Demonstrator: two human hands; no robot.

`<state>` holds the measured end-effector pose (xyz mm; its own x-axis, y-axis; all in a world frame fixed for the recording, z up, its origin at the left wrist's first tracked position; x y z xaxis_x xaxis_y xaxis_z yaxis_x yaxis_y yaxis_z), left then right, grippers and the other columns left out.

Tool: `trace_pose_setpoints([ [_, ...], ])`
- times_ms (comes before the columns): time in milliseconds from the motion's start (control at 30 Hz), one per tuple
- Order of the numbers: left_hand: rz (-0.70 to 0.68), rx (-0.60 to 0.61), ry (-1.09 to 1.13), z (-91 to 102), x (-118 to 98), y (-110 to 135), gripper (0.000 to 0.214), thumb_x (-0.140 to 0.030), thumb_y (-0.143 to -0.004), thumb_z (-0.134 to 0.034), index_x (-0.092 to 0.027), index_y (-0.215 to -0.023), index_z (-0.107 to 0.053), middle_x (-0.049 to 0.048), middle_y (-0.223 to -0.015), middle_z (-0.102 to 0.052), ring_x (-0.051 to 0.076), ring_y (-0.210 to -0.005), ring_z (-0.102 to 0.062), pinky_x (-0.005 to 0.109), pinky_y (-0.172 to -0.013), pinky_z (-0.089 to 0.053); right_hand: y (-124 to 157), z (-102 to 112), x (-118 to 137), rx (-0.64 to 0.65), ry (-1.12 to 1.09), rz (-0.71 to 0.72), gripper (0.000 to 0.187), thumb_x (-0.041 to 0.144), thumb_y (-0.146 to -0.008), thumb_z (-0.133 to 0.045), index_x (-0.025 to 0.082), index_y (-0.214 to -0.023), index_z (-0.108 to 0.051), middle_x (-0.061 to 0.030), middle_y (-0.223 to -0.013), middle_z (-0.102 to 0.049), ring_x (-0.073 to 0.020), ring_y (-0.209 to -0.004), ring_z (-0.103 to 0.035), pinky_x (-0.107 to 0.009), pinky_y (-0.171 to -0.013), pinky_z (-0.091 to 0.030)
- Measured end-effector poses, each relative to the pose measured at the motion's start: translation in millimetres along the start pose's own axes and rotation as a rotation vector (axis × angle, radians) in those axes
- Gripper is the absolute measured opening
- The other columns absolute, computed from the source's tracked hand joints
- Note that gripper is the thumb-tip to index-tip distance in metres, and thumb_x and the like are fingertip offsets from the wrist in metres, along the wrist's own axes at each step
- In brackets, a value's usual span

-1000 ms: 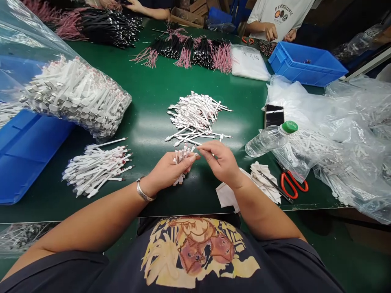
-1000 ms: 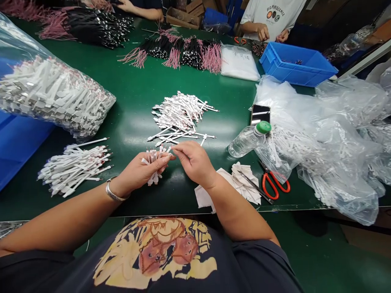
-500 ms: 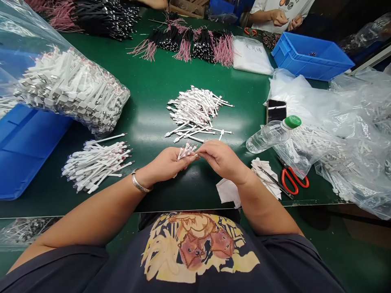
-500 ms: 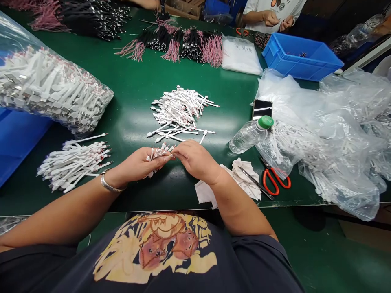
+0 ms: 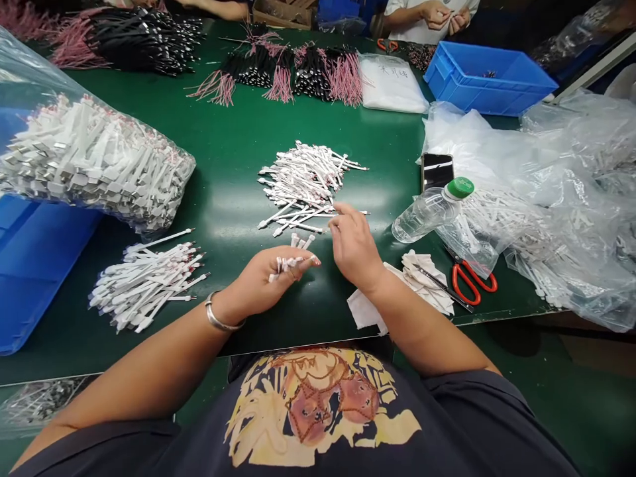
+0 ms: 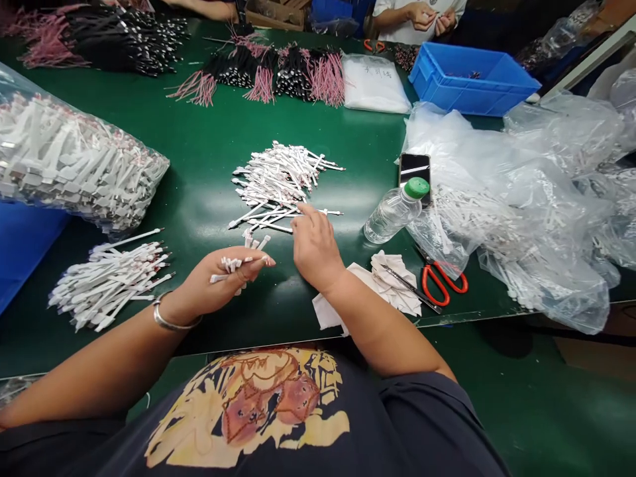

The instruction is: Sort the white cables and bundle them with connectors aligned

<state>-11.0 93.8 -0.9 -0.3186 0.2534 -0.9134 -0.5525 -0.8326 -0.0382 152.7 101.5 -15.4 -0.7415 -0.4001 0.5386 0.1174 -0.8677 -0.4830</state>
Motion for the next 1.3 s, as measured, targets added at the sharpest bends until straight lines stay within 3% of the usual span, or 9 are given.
trace_pose_setpoints([
  [100,0.164,0.029,0.109,0.0,10.1,-1.7,0.035,-0.045,-0.087,-0.050,-0.016,-0.098,-0.067,-0.0020,-0.063,-0.055,0.006,-0.044,-0.046,0.018,-0.042,-0.036,-4.6,6.4,-1.2,0.000,-0.291,-0.047,0.016,0.018,-0.089,-0.046,0.018,-0.103,-0.054,-0.0116,-0.116,-0.059,-0.0203,-0.109,-0.053,-0.036,-0.091,-0.043],
  [233,0.230,0.035,0.198,1.8,19.2,-4.8,0.036,-0.047,-0.087,-0.049,-0.015,-0.098,-0.064,-0.0036,-0.063,-0.050,0.005,-0.040,-0.043,0.018,-0.039,-0.036,-6.2,9.3,4.8,0.131,-0.516,-0.138,0.016,0.027,-0.089,-0.052,0.017,-0.082,-0.061,-0.0036,-0.079,-0.065,-0.0148,-0.076,-0.059,-0.029,-0.073,-0.047],
  [400,0.197,0.066,0.177,1.2,19.0,-6.3,0.033,-0.045,-0.088,-0.048,-0.015,-0.084,-0.061,-0.0036,-0.063,-0.047,0.004,-0.043,-0.044,0.018,-0.042,-0.036,-8.0,13.6,15.7,0.306,-0.632,0.000,0.017,0.021,-0.090,-0.049,0.018,-0.086,-0.066,-0.0034,-0.088,-0.069,-0.0146,-0.085,-0.062,-0.029,-0.082,-0.047],
  [633,0.220,0.086,0.153,0.3,20.2,-7.1,0.033,-0.045,-0.088,-0.048,-0.015,-0.081,-0.059,-0.0040,-0.060,-0.046,0.005,-0.045,-0.043,0.018,-0.043,-0.034,-8.0,15.1,14.9,0.347,-0.562,0.082,0.018,0.017,-0.091,-0.049,0.020,-0.089,-0.066,-0.0029,-0.088,-0.069,-0.0148,-0.086,-0.062,-0.030,-0.083,-0.047],
  [1000,0.268,0.051,0.122,1.9,21.9,-8.6,0.036,-0.047,-0.085,-0.050,-0.014,-0.071,-0.056,-0.0022,-0.059,-0.050,0.007,-0.050,-0.045,0.018,-0.047,-0.037,-2.0,7.2,17.3,0.279,-0.329,0.178,0.014,0.016,-0.091,-0.044,0.018,-0.086,-0.057,-0.0065,-0.085,-0.064,-0.0184,-0.083,-0.057,-0.034,-0.080,-0.045],
  [1167,0.220,0.052,0.085,1.3,17.5,-8.6,0.033,-0.045,-0.087,-0.048,-0.015,-0.078,-0.058,-0.0026,-0.061,-0.049,0.008,-0.052,-0.045,0.018,-0.049,-0.037,6.8,2.5,25.6,0.193,-0.127,0.220,0.014,0.013,-0.090,-0.038,0.018,-0.088,-0.051,-0.0165,-0.120,-0.057,-0.0234,-0.115,-0.050,-0.042,-0.097,-0.039],
  [1300,0.103,0.020,-0.022,2.2,11.8,-9.0,0.033,-0.044,-0.089,-0.045,-0.015,-0.082,-0.061,-0.0009,-0.062,-0.052,0.009,-0.054,-0.046,0.019,-0.051,-0.039,10.3,0.6,34.3,0.161,0.021,0.181,0.013,0.013,-0.088,-0.038,0.019,-0.086,-0.050,-0.0147,-0.139,-0.044,-0.0256,-0.129,-0.039,-0.046,-0.104,-0.031],
])
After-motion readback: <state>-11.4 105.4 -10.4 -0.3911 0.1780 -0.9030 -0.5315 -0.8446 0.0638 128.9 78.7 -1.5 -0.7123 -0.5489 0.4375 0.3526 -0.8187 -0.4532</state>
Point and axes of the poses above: each hand's wrist, its own y-axis away from the middle knuckle, its own z-axis out of the back of the hand, x = y × z, the point moved 4 cm from there along -y, towards the middle knuckle
